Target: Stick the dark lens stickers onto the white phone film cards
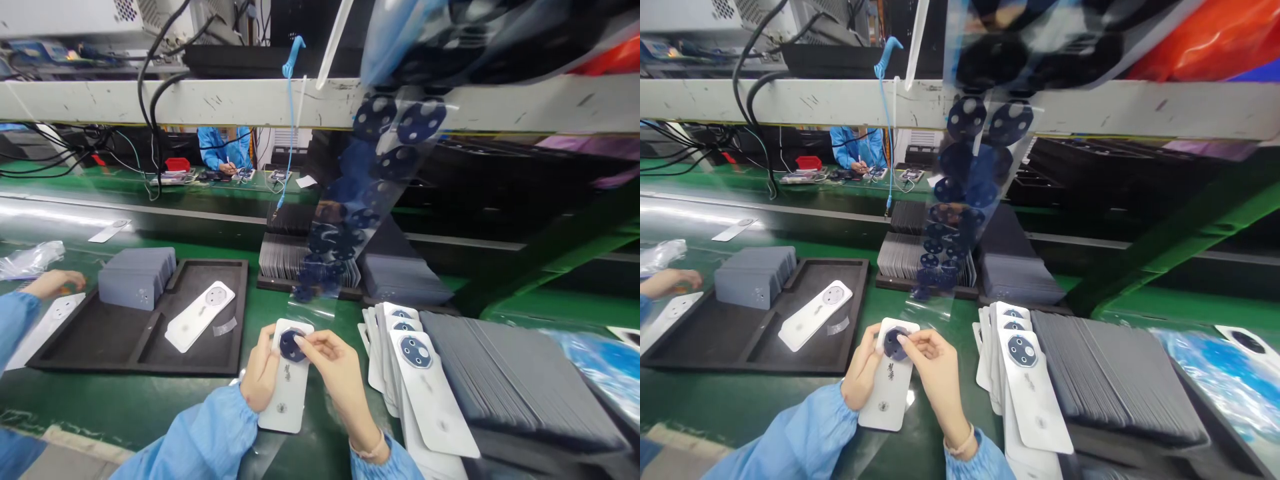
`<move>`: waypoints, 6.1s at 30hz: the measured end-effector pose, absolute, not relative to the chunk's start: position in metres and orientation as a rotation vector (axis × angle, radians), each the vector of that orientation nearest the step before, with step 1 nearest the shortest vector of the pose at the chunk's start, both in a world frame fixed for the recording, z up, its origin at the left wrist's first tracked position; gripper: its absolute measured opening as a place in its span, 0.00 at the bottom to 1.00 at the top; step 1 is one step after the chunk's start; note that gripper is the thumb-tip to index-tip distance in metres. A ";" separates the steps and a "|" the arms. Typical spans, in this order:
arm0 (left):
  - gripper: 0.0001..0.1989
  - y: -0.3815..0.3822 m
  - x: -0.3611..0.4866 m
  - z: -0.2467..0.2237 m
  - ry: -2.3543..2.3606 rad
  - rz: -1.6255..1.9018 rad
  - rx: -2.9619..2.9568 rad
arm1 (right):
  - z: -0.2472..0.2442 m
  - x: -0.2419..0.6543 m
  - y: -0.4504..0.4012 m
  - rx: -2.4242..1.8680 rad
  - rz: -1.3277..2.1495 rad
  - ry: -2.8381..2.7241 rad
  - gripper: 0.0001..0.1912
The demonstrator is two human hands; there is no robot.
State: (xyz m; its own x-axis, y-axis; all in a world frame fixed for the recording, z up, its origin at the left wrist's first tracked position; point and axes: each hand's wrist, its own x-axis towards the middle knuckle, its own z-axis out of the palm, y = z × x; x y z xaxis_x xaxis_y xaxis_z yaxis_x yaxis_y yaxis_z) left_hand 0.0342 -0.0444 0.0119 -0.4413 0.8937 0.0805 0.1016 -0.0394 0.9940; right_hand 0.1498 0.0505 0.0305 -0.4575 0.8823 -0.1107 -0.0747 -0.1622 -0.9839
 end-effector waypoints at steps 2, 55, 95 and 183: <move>0.22 -0.045 0.034 0.011 1.599 1.529 1.072 | 0.031 0.149 0.051 -0.970 1.717 -1.377 0.18; 0.15 -0.045 0.039 0.008 1.710 1.574 1.158 | 0.024 0.146 0.032 -0.981 0.890 -1.721 0.11; 0.24 -0.035 -0.045 0.023 2.543 1.368 1.319 | -0.024 0.251 0.079 -1.236 0.110 -2.044 0.36; 0.22 -0.035 -0.004 0.024 1.406 1.769 0.500 | 0.036 0.168 0.049 -0.714 1.758 -1.451 0.11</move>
